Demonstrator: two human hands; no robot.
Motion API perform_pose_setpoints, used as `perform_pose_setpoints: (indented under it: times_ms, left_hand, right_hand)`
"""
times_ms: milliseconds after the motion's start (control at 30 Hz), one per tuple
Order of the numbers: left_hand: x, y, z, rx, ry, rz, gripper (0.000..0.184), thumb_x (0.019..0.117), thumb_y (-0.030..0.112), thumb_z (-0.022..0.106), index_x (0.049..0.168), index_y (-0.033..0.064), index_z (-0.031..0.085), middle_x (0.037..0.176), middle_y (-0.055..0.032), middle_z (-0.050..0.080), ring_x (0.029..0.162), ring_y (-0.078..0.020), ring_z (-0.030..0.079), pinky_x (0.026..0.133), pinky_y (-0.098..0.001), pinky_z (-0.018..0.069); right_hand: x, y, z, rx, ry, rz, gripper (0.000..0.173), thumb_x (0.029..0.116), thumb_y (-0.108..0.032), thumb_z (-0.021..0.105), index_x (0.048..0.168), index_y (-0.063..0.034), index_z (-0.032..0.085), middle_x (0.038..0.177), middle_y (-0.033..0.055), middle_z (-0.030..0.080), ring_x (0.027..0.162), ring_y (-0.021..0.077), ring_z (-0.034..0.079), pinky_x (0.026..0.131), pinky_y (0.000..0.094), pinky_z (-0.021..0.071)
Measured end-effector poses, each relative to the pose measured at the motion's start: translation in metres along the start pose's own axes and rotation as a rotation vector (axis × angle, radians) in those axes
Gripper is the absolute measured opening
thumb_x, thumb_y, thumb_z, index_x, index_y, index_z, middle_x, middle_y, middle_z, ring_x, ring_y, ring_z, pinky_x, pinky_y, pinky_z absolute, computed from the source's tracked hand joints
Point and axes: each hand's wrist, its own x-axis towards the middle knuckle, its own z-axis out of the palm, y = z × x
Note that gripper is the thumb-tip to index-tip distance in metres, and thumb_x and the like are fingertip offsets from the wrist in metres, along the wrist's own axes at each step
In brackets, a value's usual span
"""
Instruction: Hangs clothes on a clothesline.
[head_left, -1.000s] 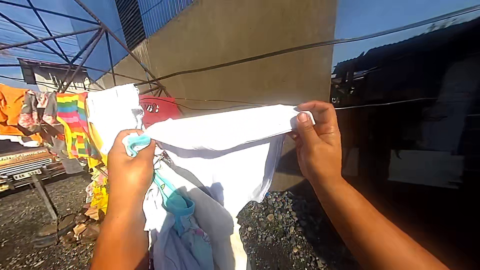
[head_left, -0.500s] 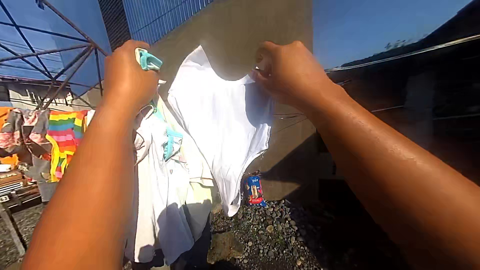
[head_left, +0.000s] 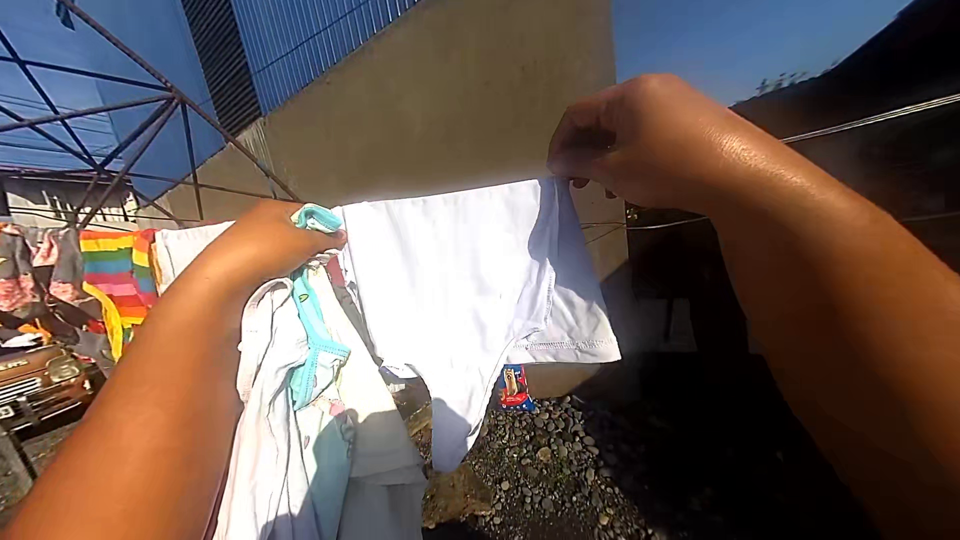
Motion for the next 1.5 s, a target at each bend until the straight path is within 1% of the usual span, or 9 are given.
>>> perform_pose_setpoints:
  times_ms: [200,433,633,833,967,1067,1200,1333,1500]
  left_hand:
    - [-0.01,0.009,-0.01,0.03,0.121,-0.058,0.023,0.1024,0.025,0.064,0.099,0.0026,0.07,0.081,-0.0115,0.065,0.07,-0.019,0.059,0.07,-0.0475,0.0496]
    - [-0.002,0.002,-0.02,-0.043,0.212,-0.128,0.025,0.1013,0.027,0.064,0.106,0.002,0.067,0.088,-0.0122,0.064,0.076,-0.0185,0.059,0.074,-0.0468,0.0501]
    - [0.007,-0.007,-0.01,-0.057,0.184,-0.2,0.028,0.1005,0.027,0.063,0.103,-0.0004,0.065,0.088,-0.0128,0.064,0.075,-0.0199,0.06,0.074,-0.047,0.051]
    - [-0.009,-0.012,-0.001,0.061,0.134,0.023,0.027,0.0999,0.019,0.067,0.119,0.0005,0.061,0.1,-0.0234,0.065,0.091,-0.0377,0.064,0.082,-0.0628,0.0479]
    - [-0.011,-0.011,0.003,0.054,0.062,0.093,0.018,0.1011,0.021,0.066,0.109,0.0066,0.072,0.091,-0.0128,0.068,0.08,-0.0235,0.063,0.077,-0.0516,0.0507]
    - [-0.006,-0.012,0.005,0.185,0.101,0.058,0.028,0.1024,0.022,0.063,0.091,-0.0026,0.068,0.083,-0.0215,0.064,0.08,-0.0366,0.062,0.074,-0.0621,0.0459]
    - [0.0,-0.028,0.005,0.147,0.122,0.041,0.023,0.102,0.021,0.063,0.102,-0.0011,0.069,0.093,-0.0237,0.067,0.089,-0.0398,0.064,0.08,-0.0657,0.0467]
    - [-0.013,-0.032,0.021,-0.033,0.001,0.074,0.022,0.1025,0.019,0.063,0.121,0.0099,0.072,0.105,-0.0119,0.071,0.094,-0.0228,0.067,0.086,-0.0505,0.0522]
    - [-0.012,-0.045,0.023,0.174,0.196,0.011,0.036,0.0996,0.016,0.063,0.13,-0.0033,0.063,0.131,-0.0311,0.057,0.12,-0.0477,0.057,0.098,-0.0681,0.0448]
  right_hand:
    - [-0.004,0.008,0.005,-0.009,-0.015,-0.165,0.021,0.0837,-0.012,0.084,0.1,-0.0124,0.072,0.093,0.0007,0.071,0.081,0.0108,0.067,0.075,0.0324,0.0562]
    - [-0.003,0.003,0.008,0.164,0.103,0.083,0.006,0.0992,-0.016,0.068,0.095,-0.0128,0.07,0.082,-0.0009,0.07,0.064,0.0036,0.064,0.057,0.0224,0.0522]
    - [0.012,0.0,0.029,-0.082,-0.013,0.307,0.018,0.1052,-0.013,0.055,0.118,-0.0048,0.063,0.09,0.0179,0.066,0.061,0.0246,0.066,0.058,0.0445,0.0587]
    - [0.001,0.006,0.021,0.096,-0.106,0.134,0.015,0.0931,-0.029,0.076,0.096,-0.0144,0.073,0.082,0.0012,0.07,0.056,0.0094,0.059,0.052,0.0291,0.0512]
    - [0.001,0.004,0.019,0.12,-0.052,0.14,0.011,0.097,-0.021,0.071,0.092,-0.0128,0.075,0.075,0.0004,0.069,0.05,0.0065,0.054,0.049,0.0251,0.0478]
    - [0.004,0.003,0.024,0.094,0.002,0.169,0.017,0.1013,-0.025,0.066,0.096,-0.0114,0.073,0.078,0.0024,0.067,0.05,0.0079,0.054,0.048,0.0275,0.0492]
    - [0.01,-0.003,0.034,-0.144,0.022,0.218,0.029,0.1049,-0.033,0.059,0.091,-0.0125,0.075,0.079,0.0089,0.068,0.069,0.0263,0.064,0.063,0.0541,0.0494]
    - [0.013,-0.01,0.044,-0.285,0.006,0.049,0.04,0.1078,-0.037,0.051,0.087,-0.0078,0.07,0.081,0.0149,0.065,0.083,0.036,0.066,0.069,0.0594,0.0473]
    - [0.033,-0.043,0.087,-0.419,0.083,-0.221,0.022,0.1041,-0.019,0.053,0.114,-0.0061,0.068,0.107,0.0189,0.068,0.107,0.0399,0.065,0.086,0.0606,0.0443]
